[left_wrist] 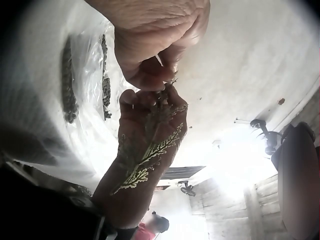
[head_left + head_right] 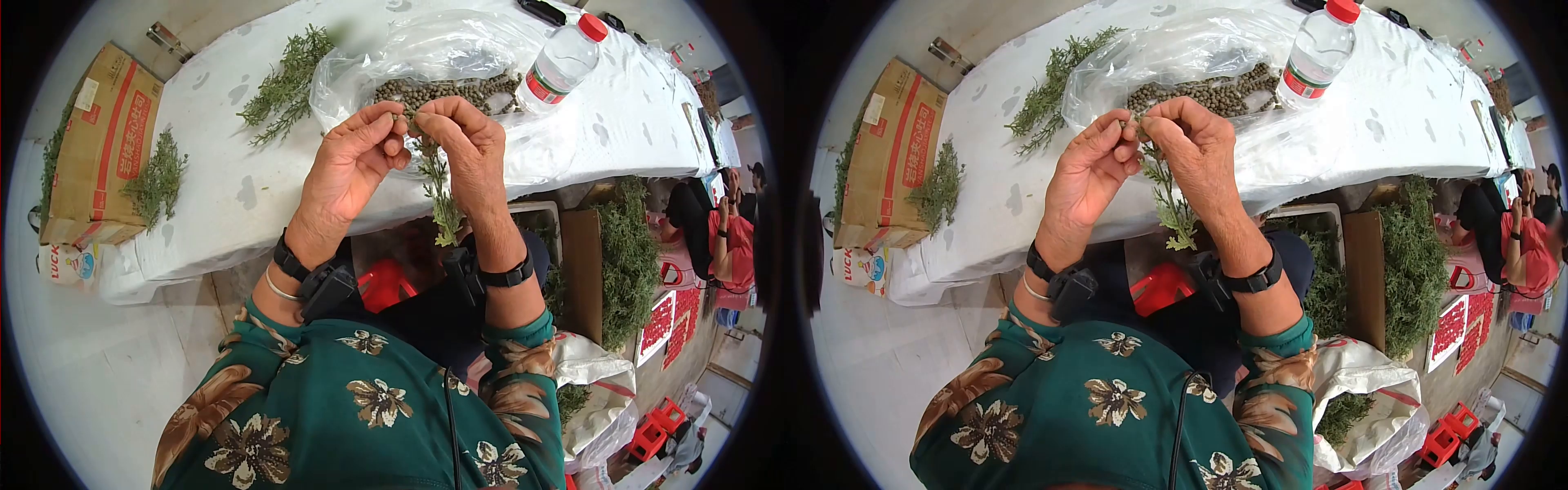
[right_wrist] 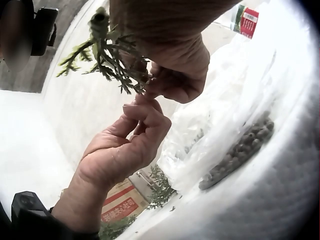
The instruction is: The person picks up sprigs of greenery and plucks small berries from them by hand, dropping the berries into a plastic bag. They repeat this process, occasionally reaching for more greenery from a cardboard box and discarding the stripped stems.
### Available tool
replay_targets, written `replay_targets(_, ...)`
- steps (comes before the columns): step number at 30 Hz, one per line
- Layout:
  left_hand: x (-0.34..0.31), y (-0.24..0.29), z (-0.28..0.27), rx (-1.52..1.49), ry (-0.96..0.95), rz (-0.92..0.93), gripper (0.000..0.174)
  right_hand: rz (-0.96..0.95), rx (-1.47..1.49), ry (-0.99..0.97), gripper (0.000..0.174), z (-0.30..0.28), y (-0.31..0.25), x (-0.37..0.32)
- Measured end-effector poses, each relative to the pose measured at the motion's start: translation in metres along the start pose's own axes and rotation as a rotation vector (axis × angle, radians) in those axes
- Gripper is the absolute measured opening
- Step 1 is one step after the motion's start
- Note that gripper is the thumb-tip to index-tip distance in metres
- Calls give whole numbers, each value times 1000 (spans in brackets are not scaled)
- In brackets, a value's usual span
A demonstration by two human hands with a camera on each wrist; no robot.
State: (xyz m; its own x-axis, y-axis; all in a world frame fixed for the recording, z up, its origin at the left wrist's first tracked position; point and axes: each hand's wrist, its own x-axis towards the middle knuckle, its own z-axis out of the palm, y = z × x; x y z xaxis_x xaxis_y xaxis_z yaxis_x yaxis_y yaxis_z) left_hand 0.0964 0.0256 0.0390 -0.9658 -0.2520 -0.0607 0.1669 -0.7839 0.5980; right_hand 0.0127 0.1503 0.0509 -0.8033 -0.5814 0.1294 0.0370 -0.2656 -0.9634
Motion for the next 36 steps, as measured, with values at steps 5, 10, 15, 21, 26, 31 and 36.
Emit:
replay_targets(5,-1,-1,1,10,18,2,18,4,-12,3,10,0,-1,0)
replay_targets(10,-2,-1,0,-2,14,-1,18,-1,-65,-12,10,0,2,0)
replay_targets(15,-3,-1,2,11,44,-6,19,-62,-59,12,9,2,4,0)
replay_targets(21,-4,-3,2,5,62,-2,18,88,102,-55,9,-2,5,2)
replay_targets(26,-4,-4,4,17,74,14,18,106,198,-36,11,0,7,4)
replay_targets(31,-5,-3,5,22,109,10,18,72,114,-44,10,0,3,0)
replay_targets(36,-5,-3,8,2,132,-5,18,76,111,-51,10,0,5,0)
